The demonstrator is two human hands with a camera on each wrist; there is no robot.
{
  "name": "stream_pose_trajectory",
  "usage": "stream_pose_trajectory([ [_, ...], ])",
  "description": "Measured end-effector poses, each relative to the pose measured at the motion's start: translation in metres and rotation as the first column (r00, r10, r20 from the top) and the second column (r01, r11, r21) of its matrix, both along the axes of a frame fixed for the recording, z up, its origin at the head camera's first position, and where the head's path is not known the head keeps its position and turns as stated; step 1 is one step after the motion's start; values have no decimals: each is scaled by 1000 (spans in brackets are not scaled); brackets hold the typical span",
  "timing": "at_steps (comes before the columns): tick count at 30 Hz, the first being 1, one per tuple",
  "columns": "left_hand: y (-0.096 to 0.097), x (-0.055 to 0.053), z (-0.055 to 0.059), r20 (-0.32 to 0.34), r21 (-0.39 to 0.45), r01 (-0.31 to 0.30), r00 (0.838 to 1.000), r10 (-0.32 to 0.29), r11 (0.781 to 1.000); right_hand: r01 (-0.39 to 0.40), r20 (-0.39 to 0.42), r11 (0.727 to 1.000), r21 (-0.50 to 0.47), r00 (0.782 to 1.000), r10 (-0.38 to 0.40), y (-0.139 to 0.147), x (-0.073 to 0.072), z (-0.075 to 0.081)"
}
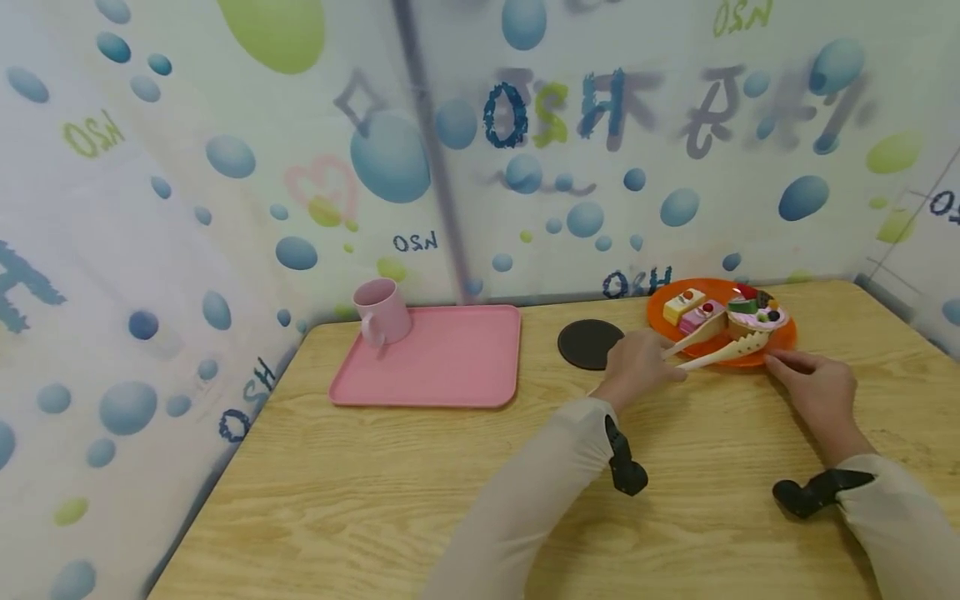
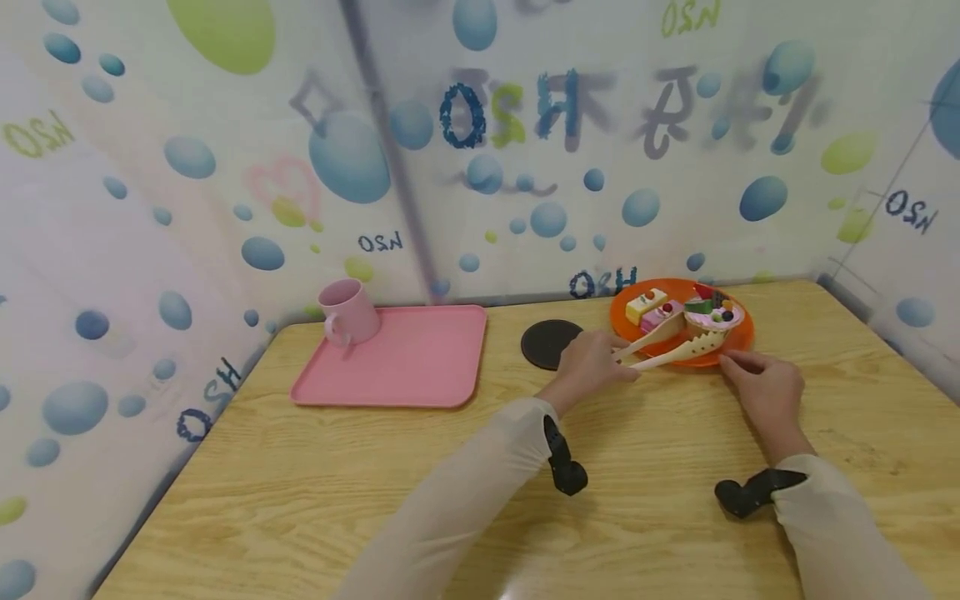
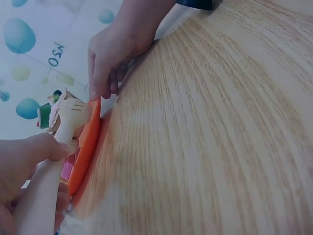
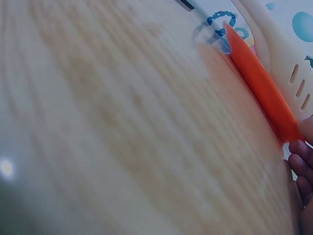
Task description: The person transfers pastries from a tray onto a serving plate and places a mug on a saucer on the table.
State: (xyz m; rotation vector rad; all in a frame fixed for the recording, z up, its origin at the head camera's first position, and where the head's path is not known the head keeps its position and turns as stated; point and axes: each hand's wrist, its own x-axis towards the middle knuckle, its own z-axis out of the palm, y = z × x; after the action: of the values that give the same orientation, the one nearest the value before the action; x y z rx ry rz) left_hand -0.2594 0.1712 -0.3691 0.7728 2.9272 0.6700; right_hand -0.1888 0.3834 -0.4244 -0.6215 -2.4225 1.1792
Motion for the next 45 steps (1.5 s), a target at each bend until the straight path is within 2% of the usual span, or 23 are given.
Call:
stream_pose_trajectory([
  [8,3,0,-3,-31,-58,-23,999,21,998,13,-11,1000,-17,1000,-13,0,1,-1],
  [18,4,-5,-3,25,-56,-38,999,40,998,3,-20,998,-59,1000,-4,0,0,1],
  [24,6,-8,-2,27,-82,-37,999,40,996,12,-15,999,-50,1000,-13,0,0,1],
  [35,9,-14,13,27,-109,-26,999,29,994,8,-8,999,-49,1000,-8,0,-1,2],
  [40,9,-15,20,37,-131,4,999,1,991,7,-12,999,-44,1000,-8,1,0,2],
  [45,9,-17,28,21,-162,50,999,-48,986,11,-20,999,-39,1000,-12,1,-1,1],
])
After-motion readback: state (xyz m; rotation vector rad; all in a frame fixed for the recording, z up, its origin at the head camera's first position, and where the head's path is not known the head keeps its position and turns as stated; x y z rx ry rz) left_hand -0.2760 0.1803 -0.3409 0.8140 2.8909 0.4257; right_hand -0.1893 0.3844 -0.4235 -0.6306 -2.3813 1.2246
